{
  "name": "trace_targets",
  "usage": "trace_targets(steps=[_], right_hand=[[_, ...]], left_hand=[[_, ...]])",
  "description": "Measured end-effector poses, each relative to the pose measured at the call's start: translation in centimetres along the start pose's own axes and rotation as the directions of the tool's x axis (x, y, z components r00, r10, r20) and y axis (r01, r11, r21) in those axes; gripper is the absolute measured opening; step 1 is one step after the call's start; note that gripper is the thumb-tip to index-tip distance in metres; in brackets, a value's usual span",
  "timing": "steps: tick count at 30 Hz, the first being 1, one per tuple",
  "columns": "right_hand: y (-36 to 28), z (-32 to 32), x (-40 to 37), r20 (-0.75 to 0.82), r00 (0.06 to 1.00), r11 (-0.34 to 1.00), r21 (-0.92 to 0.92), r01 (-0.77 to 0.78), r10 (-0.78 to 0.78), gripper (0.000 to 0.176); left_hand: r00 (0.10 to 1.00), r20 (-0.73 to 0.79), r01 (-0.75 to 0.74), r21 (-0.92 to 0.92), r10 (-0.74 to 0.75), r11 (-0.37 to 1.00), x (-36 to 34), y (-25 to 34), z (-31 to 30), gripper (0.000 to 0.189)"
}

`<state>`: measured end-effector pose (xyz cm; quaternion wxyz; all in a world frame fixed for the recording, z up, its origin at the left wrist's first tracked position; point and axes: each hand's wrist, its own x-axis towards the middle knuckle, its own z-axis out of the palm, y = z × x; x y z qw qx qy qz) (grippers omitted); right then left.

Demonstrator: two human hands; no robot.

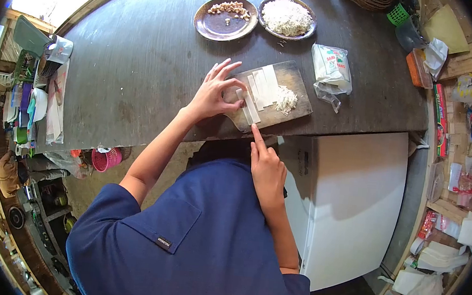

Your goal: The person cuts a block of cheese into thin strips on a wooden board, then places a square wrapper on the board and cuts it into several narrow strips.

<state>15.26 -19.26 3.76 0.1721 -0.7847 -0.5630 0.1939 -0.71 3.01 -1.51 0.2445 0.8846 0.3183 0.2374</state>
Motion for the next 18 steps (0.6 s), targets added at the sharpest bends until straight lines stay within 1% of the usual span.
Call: trace_targets(steps=[8,10,13,18], right_hand=[[0.5,-0.5,-1.1,-0.004,1.000,1.000,-0.021,0.005,-0.005,0.051],[0.8,-0.7,-1.3,-0.029,0.999,0.998,-0.057,0.030,-0.031,0.052],[1.3,-1.2,-1.2,-0.022,0.999,0.994,-0.099,0.047,-0.049,0.053],[2.1,-1.7,-2.4,-0.014,0.999,0.992,-0.120,0.046,-0.048,0.053]], left_hand=[[1.000,-0.005,0.004,0.011,-0.004,1.000,-0.1,0.0,0.3,0.036],[1.000,-0.003,0.000,0.011,0.000,1.000,-0.1,0.0,0.2,0.036],[1.000,-0.003,0.000,0.020,0.000,1.000,-0.1,0.0,0.3,0.036],[1.000,-0.011,0.003,0.038,-0.002,0.999,-0.1,0.0,0.3,0.037]])
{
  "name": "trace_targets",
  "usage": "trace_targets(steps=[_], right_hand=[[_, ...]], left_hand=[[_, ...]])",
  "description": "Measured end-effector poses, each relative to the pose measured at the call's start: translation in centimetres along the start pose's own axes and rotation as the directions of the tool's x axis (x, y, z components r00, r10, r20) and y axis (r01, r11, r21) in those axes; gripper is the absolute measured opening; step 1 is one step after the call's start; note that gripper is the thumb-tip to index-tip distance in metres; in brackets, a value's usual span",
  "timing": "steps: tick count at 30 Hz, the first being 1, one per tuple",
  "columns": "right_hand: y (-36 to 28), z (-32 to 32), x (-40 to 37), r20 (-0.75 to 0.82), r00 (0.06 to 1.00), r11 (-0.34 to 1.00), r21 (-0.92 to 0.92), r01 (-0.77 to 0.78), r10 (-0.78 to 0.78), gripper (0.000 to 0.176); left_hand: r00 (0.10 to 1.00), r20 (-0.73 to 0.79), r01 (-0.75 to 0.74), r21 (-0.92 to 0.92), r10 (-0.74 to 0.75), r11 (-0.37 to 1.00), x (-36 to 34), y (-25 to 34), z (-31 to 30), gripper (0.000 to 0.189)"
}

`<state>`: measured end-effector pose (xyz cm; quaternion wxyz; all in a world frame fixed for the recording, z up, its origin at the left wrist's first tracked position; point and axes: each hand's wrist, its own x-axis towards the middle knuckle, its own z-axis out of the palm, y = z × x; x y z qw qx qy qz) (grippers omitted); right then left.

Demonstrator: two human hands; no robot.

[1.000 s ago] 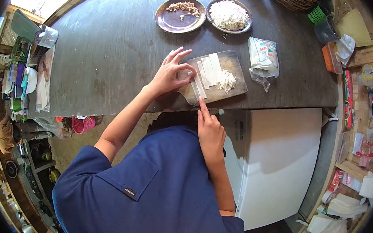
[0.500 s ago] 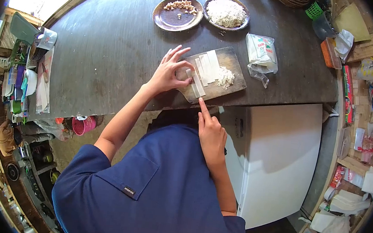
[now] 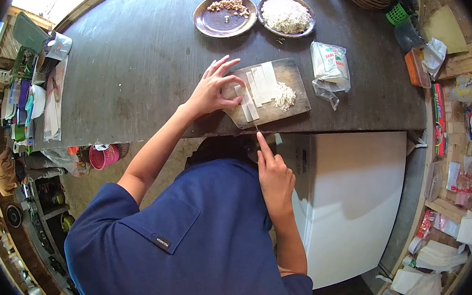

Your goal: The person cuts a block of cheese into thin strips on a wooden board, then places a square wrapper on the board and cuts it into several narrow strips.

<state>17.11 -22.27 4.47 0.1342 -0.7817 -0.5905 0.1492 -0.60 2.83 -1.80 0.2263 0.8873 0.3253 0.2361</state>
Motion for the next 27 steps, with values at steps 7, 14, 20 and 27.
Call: trace_targets(steps=[7,14,20,27], right_hand=[[0.9,-1.7,-3.4,0.047,0.997,0.998,0.017,-0.060,0.060,0.054],[3.0,-0.9,-4.1,0.057,0.994,0.878,0.466,-0.110,0.094,0.048],[4.0,2.1,-5.1,-0.165,0.956,0.826,0.552,-0.115,0.243,0.047],[2.9,2.9,-3.8,-0.222,0.951,0.818,0.573,-0.049,0.213,0.046]], left_hand=[[0.999,-0.012,-0.031,0.020,0.031,0.999,-0.2,0.1,-0.1,0.036],[0.967,0.150,-0.213,0.029,0.206,0.977,0.5,0.6,-1.9,0.043],[0.905,0.308,-0.332,0.075,0.294,0.940,2.9,1.5,-3.1,0.042],[0.855,0.407,-0.375,0.054,0.322,0.926,4.2,1.9,-3.8,0.037]])
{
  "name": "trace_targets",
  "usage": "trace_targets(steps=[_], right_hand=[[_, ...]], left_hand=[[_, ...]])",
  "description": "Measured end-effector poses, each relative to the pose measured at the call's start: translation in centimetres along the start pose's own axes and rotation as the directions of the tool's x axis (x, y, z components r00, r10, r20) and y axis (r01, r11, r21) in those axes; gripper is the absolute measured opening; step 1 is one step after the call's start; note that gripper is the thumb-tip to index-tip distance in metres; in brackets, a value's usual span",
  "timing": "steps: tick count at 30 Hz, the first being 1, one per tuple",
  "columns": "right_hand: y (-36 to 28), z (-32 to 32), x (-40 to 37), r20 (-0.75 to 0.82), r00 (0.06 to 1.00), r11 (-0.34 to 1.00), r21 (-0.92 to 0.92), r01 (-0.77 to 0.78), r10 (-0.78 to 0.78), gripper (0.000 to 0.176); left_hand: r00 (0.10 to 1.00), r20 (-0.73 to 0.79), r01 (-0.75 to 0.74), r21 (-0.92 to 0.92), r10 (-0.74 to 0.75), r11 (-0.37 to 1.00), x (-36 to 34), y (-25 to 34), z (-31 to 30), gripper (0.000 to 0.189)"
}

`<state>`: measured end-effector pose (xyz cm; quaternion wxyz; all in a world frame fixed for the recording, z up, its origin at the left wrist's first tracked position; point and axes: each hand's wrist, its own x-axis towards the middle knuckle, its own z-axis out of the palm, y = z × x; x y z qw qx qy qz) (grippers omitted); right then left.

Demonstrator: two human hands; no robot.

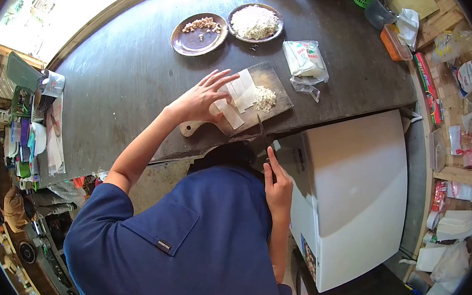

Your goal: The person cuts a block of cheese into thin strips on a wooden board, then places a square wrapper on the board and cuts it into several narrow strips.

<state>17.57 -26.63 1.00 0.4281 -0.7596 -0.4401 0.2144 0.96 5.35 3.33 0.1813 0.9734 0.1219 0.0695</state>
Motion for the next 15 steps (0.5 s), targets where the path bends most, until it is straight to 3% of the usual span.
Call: trace_targets(steps=[2,4,6,11,15], right_hand=[[-0.2,0.7,0.5,0.028,0.999,0.999,0.009,-0.045,0.045,0.046],[0.0,1.6,1.1,-0.009,0.999,0.999,0.009,0.047,-0.047,0.045],[-0.3,1.9,1.6,0.016,0.999,0.999,0.012,0.041,-0.041,0.045],[-1.6,2.1,3.5,0.049,0.999,0.999,0.033,0.018,-0.020,0.046],[-2.0,1.5,5.2,0.042,0.998,0.999,-0.008,0.050,-0.049,0.046]], left_hand=[[1.000,0.026,-0.015,0.011,0.014,1.000,0.2,0.2,-0.3,0.035],[0.998,0.050,-0.028,0.016,0.027,0.999,0.3,0.1,-0.3,0.032],[0.997,0.073,-0.031,0.008,0.030,1.000,0.3,0.0,-0.2,0.029],[0.993,-0.028,-0.116,0.042,0.117,0.992,0.0,-1.5,1.4,0.027],[0.993,-0.003,-0.116,0.032,0.117,0.993,0.6,-2.6,0.4,0.028]])
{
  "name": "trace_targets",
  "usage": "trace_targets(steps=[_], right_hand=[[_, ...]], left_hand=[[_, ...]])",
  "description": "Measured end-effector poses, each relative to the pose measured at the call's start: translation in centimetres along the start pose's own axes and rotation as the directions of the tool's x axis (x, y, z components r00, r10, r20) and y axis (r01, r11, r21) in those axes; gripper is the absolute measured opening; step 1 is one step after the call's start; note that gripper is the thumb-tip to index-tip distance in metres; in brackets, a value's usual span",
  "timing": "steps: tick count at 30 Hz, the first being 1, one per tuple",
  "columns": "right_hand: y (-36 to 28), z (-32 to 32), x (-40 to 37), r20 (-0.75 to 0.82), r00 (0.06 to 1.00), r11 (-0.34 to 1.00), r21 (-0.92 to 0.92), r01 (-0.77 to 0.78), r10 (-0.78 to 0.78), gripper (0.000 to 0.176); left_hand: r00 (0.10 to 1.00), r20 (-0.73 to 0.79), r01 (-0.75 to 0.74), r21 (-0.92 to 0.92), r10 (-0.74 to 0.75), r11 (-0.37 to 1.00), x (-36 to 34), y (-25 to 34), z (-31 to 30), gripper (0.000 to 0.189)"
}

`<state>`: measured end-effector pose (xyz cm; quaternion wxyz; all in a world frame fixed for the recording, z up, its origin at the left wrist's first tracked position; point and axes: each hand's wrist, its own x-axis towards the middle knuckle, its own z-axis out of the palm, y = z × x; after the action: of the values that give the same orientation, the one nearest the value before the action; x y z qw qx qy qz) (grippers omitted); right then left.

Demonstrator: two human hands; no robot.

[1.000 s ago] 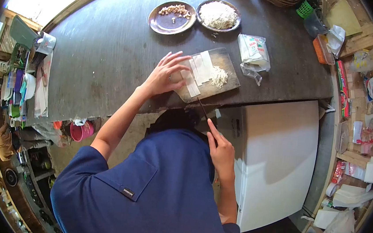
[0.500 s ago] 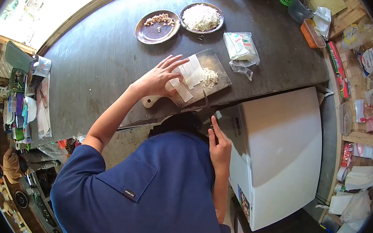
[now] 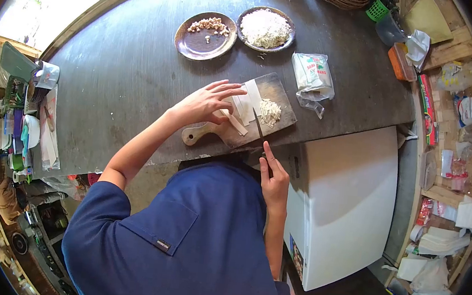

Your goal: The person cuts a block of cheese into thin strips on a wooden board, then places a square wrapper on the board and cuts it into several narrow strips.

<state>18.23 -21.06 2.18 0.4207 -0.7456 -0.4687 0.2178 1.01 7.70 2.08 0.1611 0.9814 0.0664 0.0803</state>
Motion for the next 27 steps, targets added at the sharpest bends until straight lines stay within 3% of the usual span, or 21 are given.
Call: trace_targets(steps=[2,3,5,6,10,11,13,18,27], right_hand=[[-0.2,-0.5,0.8,-0.014,1.000,1.000,0.008,0.028,-0.028,0.046],[-0.3,-0.8,1.1,0.015,1.000,1.000,-0.011,-0.016,0.016,0.046],[-0.6,-1.1,1.7,0.044,0.997,0.998,-0.039,-0.057,0.059,0.046],[-0.8,-1.1,2.0,0.036,0.998,0.998,-0.046,-0.048,0.049,0.046],[-0.7,-0.4,2.4,0.011,0.998,0.998,-0.022,-0.057,0.057,0.046],[-0.5,-0.2,2.5,0.011,0.998,0.998,-0.029,-0.057,0.058,0.046],[-0.2,0.0,2.5,-0.021,1.000,0.999,-0.044,-0.016,0.015,0.048],[0.4,0.1,1.5,-0.066,0.993,0.994,-0.038,-0.102,0.100,0.047],[-0.2,0.4,0.5,-0.078,0.987,0.987,-0.062,-0.147,0.142,0.047]], left_hand=[[0.998,0.067,-0.006,-0.005,0.006,1.000,0.6,-0.8,-0.5,0.044],[0.998,0.060,-0.002,-0.014,0.003,1.000,0.9,-1.2,-0.4,0.044],[0.998,0.020,-0.056,-0.019,0.056,0.998,1.9,-2.0,-0.3,0.071],[0.998,0.013,-0.057,-0.024,0.057,0.998,2.5,-2.2,-0.6,0.071],[0.984,0.081,-0.151,-0.085,0.158,0.985,4.8,-3.1,-1.2,0.134],[0.984,0.075,-0.152,-0.089,0.159,0.984,5.4,-3.2,-1.0,0.134],[0.955,0.221,-0.175,-0.119,0.198,0.977,6.4,-2.9,-1.5,0.136],[0.948,0.229,-0.207,-0.078,0.219,0.975,6.0,-2.4,-1.7,0.134],[0.970,0.136,-0.194,-0.066,0.202,0.979,4.3,-1.6,-0.6,0.102]])
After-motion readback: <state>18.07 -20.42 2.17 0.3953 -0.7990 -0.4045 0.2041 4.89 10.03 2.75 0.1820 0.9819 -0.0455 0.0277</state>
